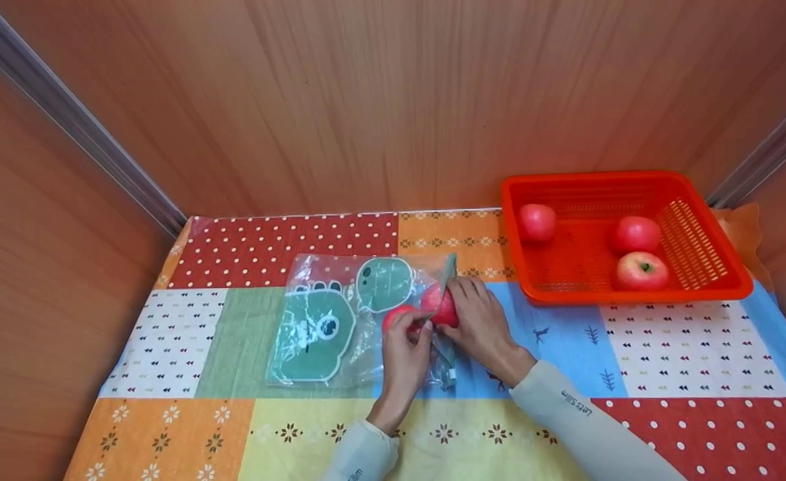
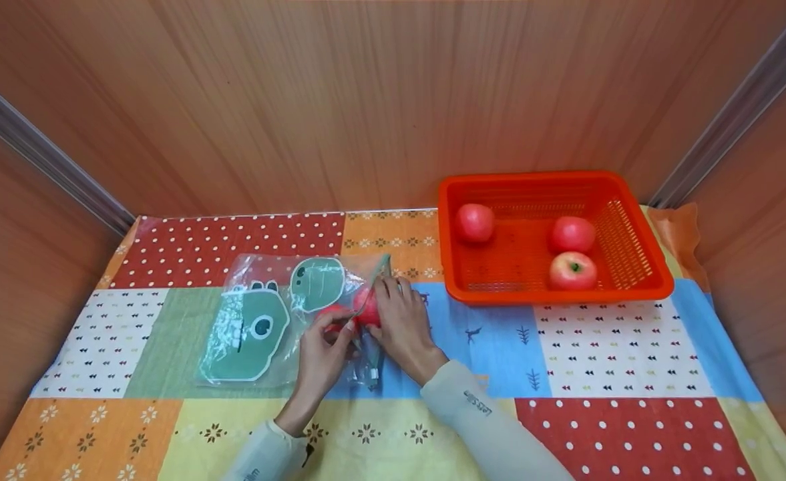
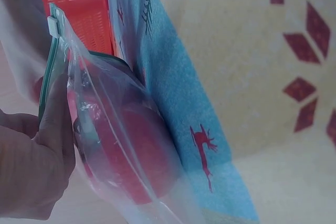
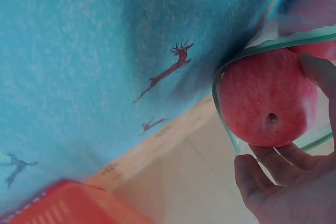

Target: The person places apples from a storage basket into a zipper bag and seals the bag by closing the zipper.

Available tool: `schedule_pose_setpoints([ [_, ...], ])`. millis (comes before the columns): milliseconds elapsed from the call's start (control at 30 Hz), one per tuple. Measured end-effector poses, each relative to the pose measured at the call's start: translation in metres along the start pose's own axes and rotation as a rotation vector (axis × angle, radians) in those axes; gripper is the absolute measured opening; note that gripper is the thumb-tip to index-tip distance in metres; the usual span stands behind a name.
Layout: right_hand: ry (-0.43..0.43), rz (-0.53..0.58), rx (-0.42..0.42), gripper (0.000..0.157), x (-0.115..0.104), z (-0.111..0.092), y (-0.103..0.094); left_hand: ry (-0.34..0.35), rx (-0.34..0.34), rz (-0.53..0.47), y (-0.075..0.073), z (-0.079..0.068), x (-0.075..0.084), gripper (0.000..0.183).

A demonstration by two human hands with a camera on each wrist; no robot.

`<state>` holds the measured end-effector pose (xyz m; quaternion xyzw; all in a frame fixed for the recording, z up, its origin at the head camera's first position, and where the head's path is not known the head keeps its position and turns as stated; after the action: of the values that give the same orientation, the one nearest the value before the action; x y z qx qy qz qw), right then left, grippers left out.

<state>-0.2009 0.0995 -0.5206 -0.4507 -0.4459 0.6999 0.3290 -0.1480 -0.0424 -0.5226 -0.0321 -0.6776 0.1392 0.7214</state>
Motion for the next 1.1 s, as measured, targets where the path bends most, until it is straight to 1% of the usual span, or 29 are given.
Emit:
schedule_pose_setpoints([
  [200, 0.031, 0.038, -0.056, 0.088, 0.005, -0.003, 0.0, 0.002, 0.001, -0.001, -0.001, -0.001, 0.0, 0.016],
  [300, 0.046, 0.061, -0.064, 0.09, 0.007, -0.004, 0.001, 0.002, -0.001, -0.001, -0.002, -0.001, 0.0, 0.016],
  [467, 0.067, 0.108, -0.022, 0.091, 0.007, -0.003, 0.004, 0.018, 0.006, -0.003, -0.001, -0.002, 0.001, 0.017],
  [567, 0.064, 0.103, 0.002, 0.09, 0.005, -0.002, 0.006, 0.019, 0.009, -0.002, -0.001, -0.002, 0.002, 0.017],
  [667, 0.07, 0.107, 0.008, 0.092, 0.003, -0.001, 0.009, 0.009, 0.01, 0.004, 0.0, -0.002, 0.002, 0.017],
  [733, 0.087, 0.132, 0.003, 0.094, 0.002, 0.0, 0.01, -0.006, 0.011, 0.012, 0.0, -0.002, 0.003, 0.017],
  [900, 0.11, 0.199, 0.015, 0.093, 0.001, 0.003, 0.014, -0.011, 0.017, 0.017, 0.0, -0.001, 0.004, 0.017],
  [1100, 0.103, 0.175, 0.041, 0.086, 0.0, 0.006, 0.02, -0.02, 0.016, 0.019, -0.001, -0.001, 0.004, 0.017],
])
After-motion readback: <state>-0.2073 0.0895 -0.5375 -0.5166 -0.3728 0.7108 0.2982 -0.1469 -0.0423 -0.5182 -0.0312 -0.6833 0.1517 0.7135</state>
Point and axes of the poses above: each hand's wrist, its own z-axis towards the middle knuckle, its own y-axis out of the palm, x = y × z, the point moved 3 cm from there along z, towards the middle knuckle, and after that the axes turned 1 degree about -x, right-handed, at the moved point
